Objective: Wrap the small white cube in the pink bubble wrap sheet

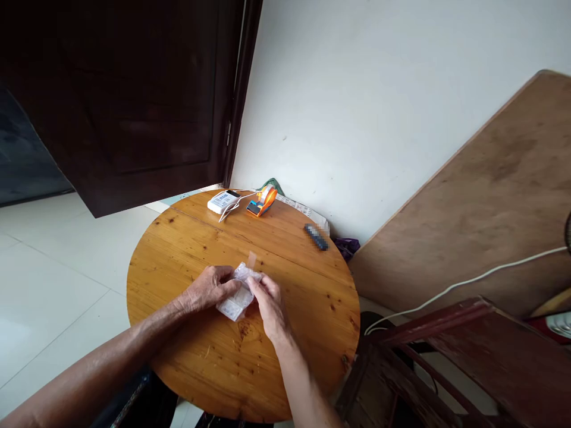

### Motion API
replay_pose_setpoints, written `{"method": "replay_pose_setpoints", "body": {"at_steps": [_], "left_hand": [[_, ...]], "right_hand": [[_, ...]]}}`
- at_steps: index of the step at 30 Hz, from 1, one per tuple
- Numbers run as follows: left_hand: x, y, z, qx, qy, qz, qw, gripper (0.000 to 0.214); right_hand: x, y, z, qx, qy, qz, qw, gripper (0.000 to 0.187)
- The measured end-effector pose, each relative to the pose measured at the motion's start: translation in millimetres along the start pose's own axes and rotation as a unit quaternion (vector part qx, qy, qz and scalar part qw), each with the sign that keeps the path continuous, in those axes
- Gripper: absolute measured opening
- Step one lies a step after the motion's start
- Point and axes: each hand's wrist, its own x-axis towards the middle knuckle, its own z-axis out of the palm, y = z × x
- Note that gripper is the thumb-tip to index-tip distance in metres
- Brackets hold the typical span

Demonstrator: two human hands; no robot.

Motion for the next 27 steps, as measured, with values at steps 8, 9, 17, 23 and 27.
{"method": "replay_pose_setpoints", "body": {"at_steps": [8, 9, 17, 23, 27], "left_hand": [[-4, 10, -4.1, 0.188, 0.063, -0.043, 0.979, 0.025], [-4, 9, -6.0, 0.169, 0.056, -0.034, 0.983, 0.028], [2, -8, -10.4, -0.241, -0.093, -0.010, 0.966, 0.059], [5, -15, -3.3, -0.307, -0.088, -0.019, 0.947, 0.073], [5, -11, -5.0, -0.313, -0.083, -0.015, 0.946, 0.063]], "right_hand": [[-13, -2, -3, -0.035, -0.137, -0.031, 0.989, 0.060], [-12, -1, -3, -0.051, -0.123, -0.033, 0.991, 0.057], [0, -7, -1, -0.002, -0.069, 0.049, 0.996, 0.041], [2, -16, -7, -0.060, -0.098, 0.027, 0.993, 0.037], [12, -15, -10, -0.136, -0.059, 0.006, 0.989, 0.036]]}}
